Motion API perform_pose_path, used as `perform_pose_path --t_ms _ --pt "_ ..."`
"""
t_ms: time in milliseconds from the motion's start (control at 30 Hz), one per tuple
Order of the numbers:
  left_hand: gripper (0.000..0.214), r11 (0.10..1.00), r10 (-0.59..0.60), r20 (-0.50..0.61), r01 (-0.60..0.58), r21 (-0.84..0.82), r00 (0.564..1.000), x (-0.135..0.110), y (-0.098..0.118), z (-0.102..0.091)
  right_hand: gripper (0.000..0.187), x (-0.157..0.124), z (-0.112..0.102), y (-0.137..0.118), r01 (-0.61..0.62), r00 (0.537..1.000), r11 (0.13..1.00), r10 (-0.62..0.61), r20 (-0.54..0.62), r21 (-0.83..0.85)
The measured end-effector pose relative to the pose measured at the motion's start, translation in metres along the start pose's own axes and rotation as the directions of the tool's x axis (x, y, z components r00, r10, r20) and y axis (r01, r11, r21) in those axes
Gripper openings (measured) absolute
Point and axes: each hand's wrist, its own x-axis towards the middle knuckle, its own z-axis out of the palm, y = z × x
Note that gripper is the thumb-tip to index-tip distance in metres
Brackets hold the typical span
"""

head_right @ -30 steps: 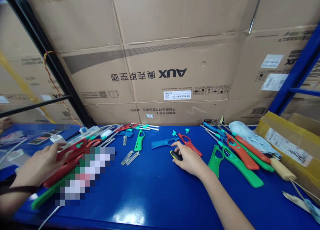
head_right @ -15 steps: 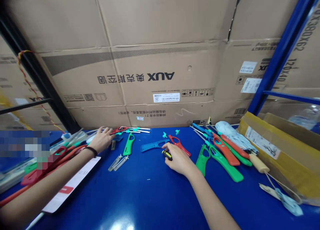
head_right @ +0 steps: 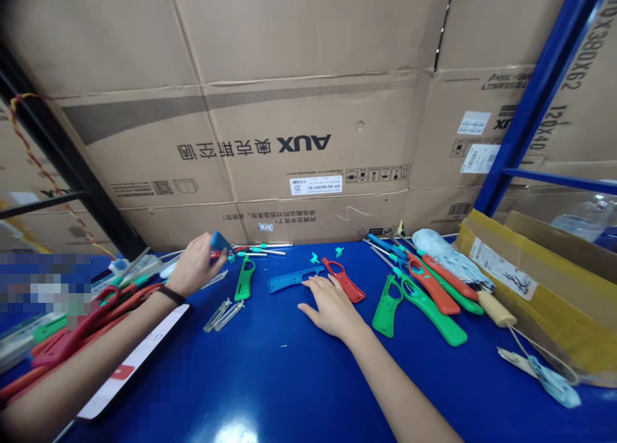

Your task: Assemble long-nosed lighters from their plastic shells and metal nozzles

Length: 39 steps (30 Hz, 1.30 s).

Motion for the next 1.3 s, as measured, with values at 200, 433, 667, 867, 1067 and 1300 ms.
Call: perform_pose_path --t_ms 200,433,667,867,1067,1300 --pt "0.008 0.974 0.203 0.088 -0.192 -0.121 0.975 -0.017 0.069 -0.043 0.033 0.002 0.004 0.0 0.063 0.996 0.998 -0.062 -0.065 0.011" --pt "0.013 0.867 0.478 0.232 -0.413 -0.279 0.847 -0.042 0.126 -0.041 0.03 0.003 0.005 0.002 0.09 0.991 0.996 -0.087 -0.105 0.023" --pt "0.02 0.971 0.234 0.314 -0.206 -0.12 0.92 -0.009 0.084 0.006 0.031 0.003 -0.004 0.006 0.122 0.974 0.99 -0.106 -0.202 0.071" --pt "0.031 0.993 0.015 0.35 -0.054 0.102 0.937 0.025 0.031 0.057 0.028 0.003 -0.003 0.007 0.135 0.977 0.986 -0.115 -0.177 0.102" --pt "0.03 0.975 0.18 0.385 -0.215 0.05 0.905 0.042 0.021 0.076 0.026 0.003 -0.004 0.008 0.144 0.975 0.984 -0.123 -0.184 0.107" --pt "0.03 0.927 0.37 0.274 -0.372 -0.045 0.888 0.048 0.031 0.071 0.025 0.002 -0.006 0.005 0.143 0.978 0.984 -0.123 -0.171 0.109"
